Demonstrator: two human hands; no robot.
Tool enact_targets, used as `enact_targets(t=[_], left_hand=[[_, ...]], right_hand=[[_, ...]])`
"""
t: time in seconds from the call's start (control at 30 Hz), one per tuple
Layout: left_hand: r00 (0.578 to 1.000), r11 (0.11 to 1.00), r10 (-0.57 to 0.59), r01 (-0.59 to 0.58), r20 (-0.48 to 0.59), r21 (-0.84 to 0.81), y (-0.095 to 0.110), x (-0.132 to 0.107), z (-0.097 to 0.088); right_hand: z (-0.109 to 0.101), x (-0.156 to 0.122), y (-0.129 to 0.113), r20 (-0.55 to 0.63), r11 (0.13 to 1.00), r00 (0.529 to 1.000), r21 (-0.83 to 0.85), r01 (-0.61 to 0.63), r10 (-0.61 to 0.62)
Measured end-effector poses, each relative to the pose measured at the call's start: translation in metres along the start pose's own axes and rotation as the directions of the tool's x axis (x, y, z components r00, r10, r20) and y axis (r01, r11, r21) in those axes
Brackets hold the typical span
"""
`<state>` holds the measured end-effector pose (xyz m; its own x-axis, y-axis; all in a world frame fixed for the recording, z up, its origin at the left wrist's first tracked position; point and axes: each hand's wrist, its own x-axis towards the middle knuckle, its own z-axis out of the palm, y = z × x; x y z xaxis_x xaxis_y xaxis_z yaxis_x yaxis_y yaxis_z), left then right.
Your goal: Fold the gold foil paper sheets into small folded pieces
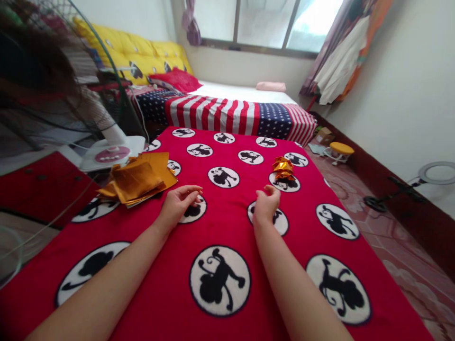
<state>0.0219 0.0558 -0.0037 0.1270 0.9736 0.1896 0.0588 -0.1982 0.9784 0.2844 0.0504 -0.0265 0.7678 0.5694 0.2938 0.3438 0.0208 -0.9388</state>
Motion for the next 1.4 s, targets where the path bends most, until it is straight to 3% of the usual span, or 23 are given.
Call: enact_targets(t=[0.03,0.1,0.13,0.2,0.3,0.4,0.43,0.53,0.63,0.77,0.87,1.03,1.3,1.4], left_hand=[[0.994,0.983,0.105,-0.098,-0.039,0.154,0.002,-0.001,-0.002],[0.937,0.838,0.333,-0.244,-0.104,0.489,0.009,-0.002,-0.008],[0.900,0.738,0.410,-0.232,-0.148,0.633,0.014,-0.003,-0.012],[0.853,0.575,0.471,-0.105,-0.223,0.811,0.024,-0.003,-0.025],[0.851,0.423,0.398,0.163,-0.344,0.891,0.027,0.002,-0.049],[0.900,0.318,0.156,0.345,-0.408,0.883,0.014,0.010,-0.070],[0.916,0.283,0.096,0.350,-0.389,0.893,0.009,0.012,-0.074],[0.938,0.206,0.084,0.314,-0.336,0.927,-0.003,0.015,-0.081],[0.951,0.201,0.119,0.259,-0.286,0.945,-0.005,0.015,-0.080],[0.934,0.305,0.225,0.202,-0.277,0.931,0.000,0.013,-0.081],[0.898,0.385,0.252,0.248,-0.360,0.889,0.004,0.011,-0.086],[0.839,0.421,0.218,0.380,-0.498,0.824,0.006,0.011,-0.094],[0.816,0.420,0.229,0.409,-0.530,0.810,0.005,0.012,-0.093],[0.819,0.469,0.243,0.370,-0.520,0.802,0.002,0.011,-0.095]], right_hand=[[0.006,-0.022,-0.007,0.048,0.999,0.998,0.037,-0.038,0.036],[0.014,-0.058,-0.022,0.201,0.999,0.980,0.034,-0.019,0.012],[0.016,-0.070,-0.029,0.245,1.000,0.969,0.022,0.007,-0.012],[0.017,-0.084,-0.039,0.282,0.999,0.959,-0.009,0.033,-0.030],[0.016,-0.084,-0.044,0.289,0.997,0.957,-0.058,0.050,-0.031],[0.015,-0.080,-0.044,0.298,0.996,0.954,-0.068,0.048,-0.026],[0.015,-0.079,-0.043,0.300,0.997,0.954,-0.067,0.049,-0.026],[0.015,-0.081,-0.043,0.307,0.996,0.951,-0.070,0.060,-0.035],[0.015,-0.082,-0.044,0.319,0.995,0.947,-0.071,0.069,-0.043],[0.014,-0.082,-0.044,0.334,0.996,0.941,-0.063,0.069,-0.044],[0.013,-0.081,-0.043,0.340,0.996,0.939,-0.055,0.075,-0.052],[0.013,-0.081,-0.043,0.343,0.996,0.938,-0.040,0.074,-0.056],[0.013,-0.082,-0.043,0.347,0.996,0.936,-0.053,0.078,-0.055],[0.013,-0.082,-0.043,0.348,0.995,0.936,-0.058,0.083,-0.058]])
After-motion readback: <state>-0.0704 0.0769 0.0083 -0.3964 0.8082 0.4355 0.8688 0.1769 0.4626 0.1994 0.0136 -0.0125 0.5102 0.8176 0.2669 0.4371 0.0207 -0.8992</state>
